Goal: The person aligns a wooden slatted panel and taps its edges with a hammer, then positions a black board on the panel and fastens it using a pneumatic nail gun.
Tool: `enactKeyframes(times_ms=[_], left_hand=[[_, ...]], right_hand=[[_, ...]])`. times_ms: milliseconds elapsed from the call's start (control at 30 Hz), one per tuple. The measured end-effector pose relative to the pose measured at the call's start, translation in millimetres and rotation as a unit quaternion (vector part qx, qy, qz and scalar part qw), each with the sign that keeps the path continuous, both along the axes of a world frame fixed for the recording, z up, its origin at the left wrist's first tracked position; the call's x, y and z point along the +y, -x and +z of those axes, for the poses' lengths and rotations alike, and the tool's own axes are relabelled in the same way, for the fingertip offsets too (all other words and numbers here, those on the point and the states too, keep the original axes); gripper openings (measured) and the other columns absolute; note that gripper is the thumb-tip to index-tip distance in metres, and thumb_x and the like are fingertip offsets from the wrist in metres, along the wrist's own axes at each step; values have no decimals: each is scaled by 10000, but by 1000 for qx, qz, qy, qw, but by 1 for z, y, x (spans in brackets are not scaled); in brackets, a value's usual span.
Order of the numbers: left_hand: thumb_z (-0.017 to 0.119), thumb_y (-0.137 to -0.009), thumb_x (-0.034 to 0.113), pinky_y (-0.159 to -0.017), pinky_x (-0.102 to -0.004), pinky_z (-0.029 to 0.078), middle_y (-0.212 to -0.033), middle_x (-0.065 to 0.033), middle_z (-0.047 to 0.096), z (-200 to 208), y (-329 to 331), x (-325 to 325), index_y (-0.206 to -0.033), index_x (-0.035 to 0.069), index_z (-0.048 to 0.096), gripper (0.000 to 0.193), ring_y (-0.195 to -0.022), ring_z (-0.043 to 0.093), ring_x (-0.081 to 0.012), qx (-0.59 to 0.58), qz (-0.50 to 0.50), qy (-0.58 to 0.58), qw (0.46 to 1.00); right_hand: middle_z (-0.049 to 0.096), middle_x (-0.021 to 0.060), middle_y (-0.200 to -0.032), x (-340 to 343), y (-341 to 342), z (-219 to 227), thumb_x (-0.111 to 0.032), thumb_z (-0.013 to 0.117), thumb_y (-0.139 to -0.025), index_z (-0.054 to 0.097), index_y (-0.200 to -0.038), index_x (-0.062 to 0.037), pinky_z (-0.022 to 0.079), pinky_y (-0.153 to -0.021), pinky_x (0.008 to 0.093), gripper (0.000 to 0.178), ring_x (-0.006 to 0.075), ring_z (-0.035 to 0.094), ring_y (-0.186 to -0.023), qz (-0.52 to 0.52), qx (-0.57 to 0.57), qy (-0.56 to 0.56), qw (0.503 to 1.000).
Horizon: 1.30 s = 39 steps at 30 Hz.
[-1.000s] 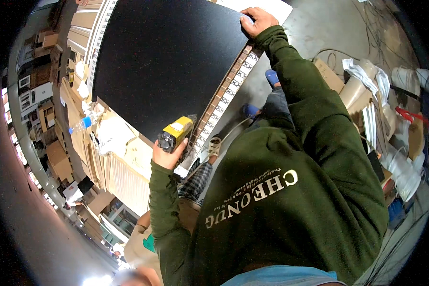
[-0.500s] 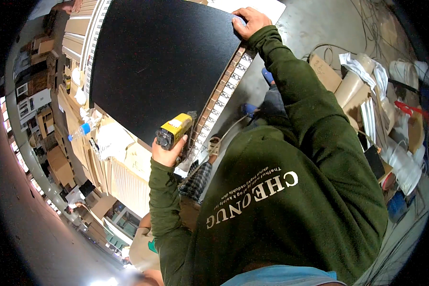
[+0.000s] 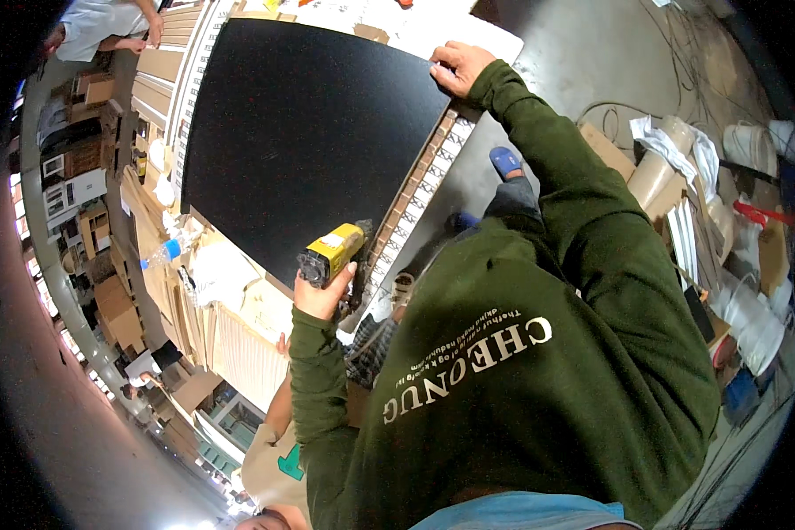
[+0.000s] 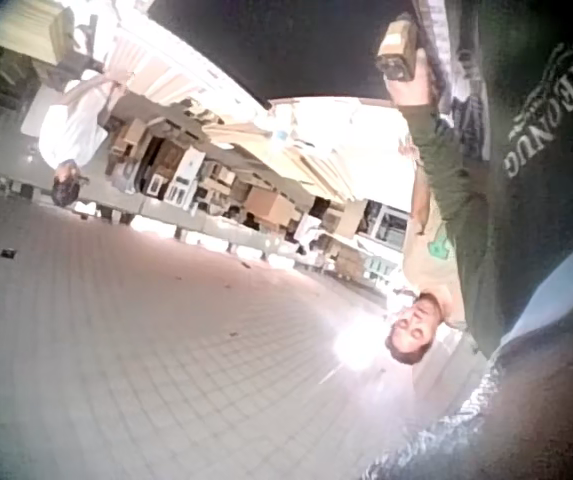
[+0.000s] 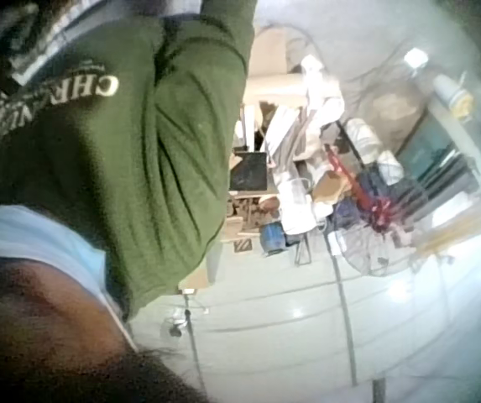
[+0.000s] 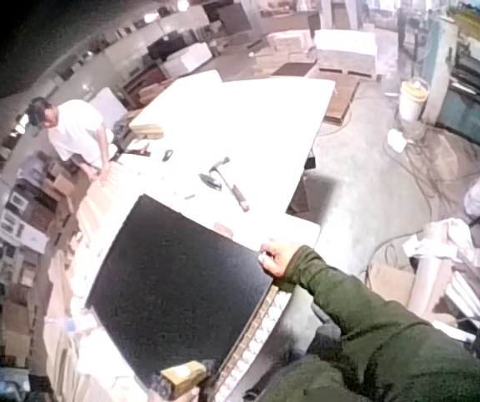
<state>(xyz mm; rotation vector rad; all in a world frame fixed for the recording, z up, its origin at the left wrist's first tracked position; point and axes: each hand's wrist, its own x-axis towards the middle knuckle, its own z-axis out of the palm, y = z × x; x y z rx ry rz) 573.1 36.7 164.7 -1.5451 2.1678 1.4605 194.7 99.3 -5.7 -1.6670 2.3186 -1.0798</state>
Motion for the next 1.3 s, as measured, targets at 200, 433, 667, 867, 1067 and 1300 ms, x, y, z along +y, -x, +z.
enactKeyframes(times_ms=[200, 433, 667, 867, 1067, 1300], left_hand=[[687, -724, 182, -459, -224, 428, -708, -46, 590, -6, 11, -4, -991, -31, 567, 362, -529, 520, -87, 9, 18, -32, 999], [686, -722, 194, -443, -224, 416, -665, -42, 587, -5, 15, -2, -959, -32, 576, 345, -487, 512, -85, -22, 27, -28, 999], [682, -725, 197, -442, -228, 409, -654, -40, 585, 0, 20, 4, -950, -26, 583, 332, -483, 513, -83, -31, 40, -8, 999], [677, -728, 215, -459, -242, 418, -671, -55, 602, 2, 21, 3, -953, -28, 590, 342, -486, 523, -99, -58, 12, 22, 998], [681, -730, 192, -490, -241, 425, -737, -48, 609, 3, 29, 7, -980, -18, 581, 341, -542, 529, -92, -27, 17, 9, 999], [656, -768, 180, -466, -237, 411, -720, -27, 576, 4, 45, 8, -1019, -5, 565, 324, -539, 512, -88, -22, -22, 30, 999]], right_hand=[[557, 114, -792, 1, -1, 12, -300, 480, -794, 579, -885, -77, 462, -639, 374, 260, 277, 569, -709, 5, -25, 3, 1000], [566, 107, -780, 1, 1, 11, -286, 506, -781, 591, -875, -74, 469, -611, 372, 247, 269, 579, -675, 7, -34, 21, 999], [561, 102, -765, 2, 1, 13, -275, 511, -772, 597, -864, -71, 467, -601, 369, 239, 262, 575, -658, -2, -42, 12, 999], [561, 100, -762, 2, 1, 15, -279, 511, -773, 597, -868, -71, 465, -596, 365, 244, 261, 573, -652, 0, -50, 10, 999], [565, 99, -765, 3, 1, 15, -275, 530, -767, 600, -870, -73, 468, -596, 358, 238, 256, 576, -654, 1, -46, 22, 999], [569, 97, -770, 2, 2, 13, -286, 531, -765, 603, -865, -69, 471, -592, 351, 250, 248, 578, -642, 3, -52, 24, 998]])
